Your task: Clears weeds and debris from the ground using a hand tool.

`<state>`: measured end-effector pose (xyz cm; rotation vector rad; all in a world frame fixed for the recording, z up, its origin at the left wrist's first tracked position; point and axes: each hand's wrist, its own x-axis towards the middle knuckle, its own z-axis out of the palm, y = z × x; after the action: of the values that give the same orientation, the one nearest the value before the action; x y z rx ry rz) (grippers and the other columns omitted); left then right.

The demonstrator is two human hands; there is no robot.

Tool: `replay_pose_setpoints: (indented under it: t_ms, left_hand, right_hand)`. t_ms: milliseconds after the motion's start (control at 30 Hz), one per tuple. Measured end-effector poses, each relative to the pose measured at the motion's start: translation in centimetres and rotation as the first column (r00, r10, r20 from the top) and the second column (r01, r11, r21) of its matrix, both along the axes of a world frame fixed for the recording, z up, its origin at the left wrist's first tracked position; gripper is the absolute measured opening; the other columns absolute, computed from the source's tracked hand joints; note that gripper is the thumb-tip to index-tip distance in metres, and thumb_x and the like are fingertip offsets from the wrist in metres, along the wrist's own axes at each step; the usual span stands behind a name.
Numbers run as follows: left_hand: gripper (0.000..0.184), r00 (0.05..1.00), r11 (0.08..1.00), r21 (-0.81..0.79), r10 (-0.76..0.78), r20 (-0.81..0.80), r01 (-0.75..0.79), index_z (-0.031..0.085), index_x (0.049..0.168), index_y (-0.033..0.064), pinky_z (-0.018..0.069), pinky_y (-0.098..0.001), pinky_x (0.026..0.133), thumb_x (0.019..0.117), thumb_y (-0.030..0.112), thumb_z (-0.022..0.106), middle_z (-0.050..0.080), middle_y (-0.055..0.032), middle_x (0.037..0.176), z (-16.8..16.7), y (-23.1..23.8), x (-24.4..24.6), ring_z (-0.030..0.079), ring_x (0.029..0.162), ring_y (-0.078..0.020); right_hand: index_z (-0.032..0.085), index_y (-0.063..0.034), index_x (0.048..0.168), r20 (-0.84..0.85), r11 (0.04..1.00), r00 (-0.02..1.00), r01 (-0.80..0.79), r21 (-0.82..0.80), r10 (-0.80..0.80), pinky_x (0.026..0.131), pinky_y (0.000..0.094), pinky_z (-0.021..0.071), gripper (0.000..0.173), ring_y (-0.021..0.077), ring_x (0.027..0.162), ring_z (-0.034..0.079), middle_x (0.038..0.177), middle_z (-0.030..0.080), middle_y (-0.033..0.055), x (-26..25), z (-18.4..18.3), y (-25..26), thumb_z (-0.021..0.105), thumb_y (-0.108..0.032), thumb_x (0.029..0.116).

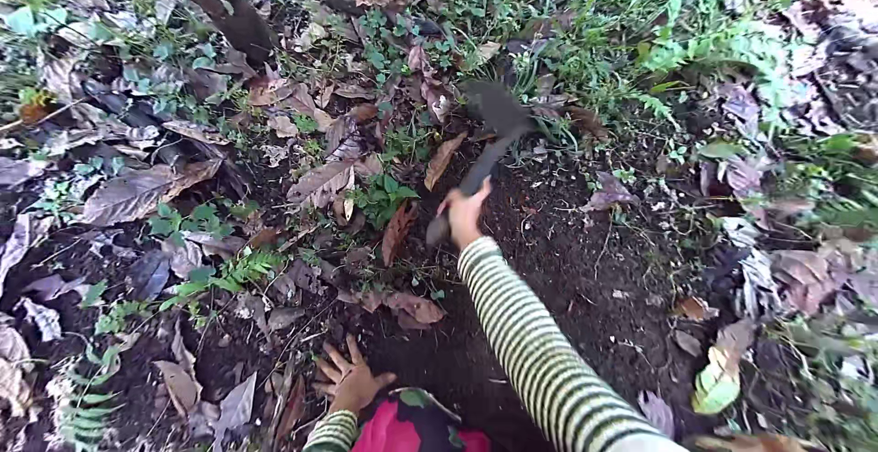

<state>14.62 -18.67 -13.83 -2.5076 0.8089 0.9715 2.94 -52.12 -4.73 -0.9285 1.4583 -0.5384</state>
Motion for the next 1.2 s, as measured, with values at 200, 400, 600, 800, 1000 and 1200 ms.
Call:
replay_pose_setpoints:
  t_ms: [200,400,600,800,1000,1200]
  left_hand:
    - [0.149,1.0,1.0,-0.029,0.003,0.003,-0.003,0.002,0.167,0.0209,0.0088,-0.0864,0.109,0.0571,0.074,0.087,-0.02,-0.0318,0.166,0.0,0.3,-0.4,-0.011,0.149,-0.0649]
    - [0.151,1.0,1.0,0.024,0.014,-0.025,-0.014,-0.002,0.167,0.0227,0.0077,-0.0853,0.11,0.0565,0.075,0.086,-0.024,-0.0303,0.165,-0.1,-0.2,-0.2,-0.014,0.149,-0.0631]
    - [0.15,1.0,1.0,0.009,-0.002,-0.009,0.003,-0.001,0.167,0.0218,0.0086,-0.0855,0.11,0.0572,0.075,0.086,-0.022,-0.0316,0.165,-0.2,0.0,-0.2,-0.012,0.149,-0.0646]
    - [0.151,1.0,0.999,-0.038,-0.012,0.022,0.013,0.002,0.167,0.0222,0.0063,-0.0871,0.108,0.0539,0.077,0.086,-0.018,-0.0317,0.166,-0.9,0.4,-0.2,-0.012,0.148,-0.065]
    - [0.148,1.0,0.999,-0.047,0.01,-0.019,-0.011,0.001,0.167,0.0214,0.0049,-0.0864,0.109,0.0578,0.074,0.086,-0.019,-0.0325,0.166,0.3,0.1,-0.3,-0.01,0.149,-0.0654]
    - [0.147,1.0,1.0,-0.025,-0.006,0.009,0.006,0.001,0.167,0.0228,0.0077,-0.086,0.109,0.0587,0.075,0.085,-0.016,-0.0314,0.167,0.3,0.0,-0.6,-0.008,0.15,-0.0644]
  right_hand:
    - [0.013,-0.0292,0.166,0.02,0.879,0.897,-0.438,0.191,0.442,0.059,0.0476,0.0603,0.099,0.0274,0.063,0.067,0.105,0.068,0.0198,-5.2,-5.1,15.2,0.071,-0.008,0.0876]
    - [0.007,-0.0193,0.164,0.158,0.995,0.985,0.082,-0.048,-0.074,0.054,0.0415,0.0587,0.089,0.024,0.057,0.063,0.09,0.062,0.0168,-3.8,-1.4,1.4,0.063,-0.001,0.096]
    - [0.004,-0.0183,0.164,-0.02,0.957,0.957,-0.289,0.01,0.289,0.065,0.0488,0.0612,0.096,0.029,0.069,0.069,0.107,0.067,0.0222,-0.7,-6.8,7.5,0.066,-0.009,0.0916]
    - [0.024,-0.0311,0.164,-0.076,0.812,0.814,-0.559,0.17,0.576,0.06,0.049,0.0613,0.093,0.0282,0.065,0.069,0.112,0.069,0.0191,-8.4,-3.0,12.9,0.074,-0.012,0.0877]
    - [0.002,-0.0199,0.164,0.141,0.987,0.987,0.099,-0.123,-0.082,0.057,0.0423,0.0604,0.09,0.0247,0.06,0.065,0.092,0.063,0.0174,-4.5,-1.2,-1.0,0.062,-0.005,0.0988]
    - [0.001,-0.0182,0.165,-0.003,0.983,0.983,-0.182,0.018,0.182,0.058,0.0463,0.0596,0.096,0.0265,0.06,0.065,0.103,0.065,0.023,-5.4,-7.1,6.9,0.064,-0.007,0.0941]
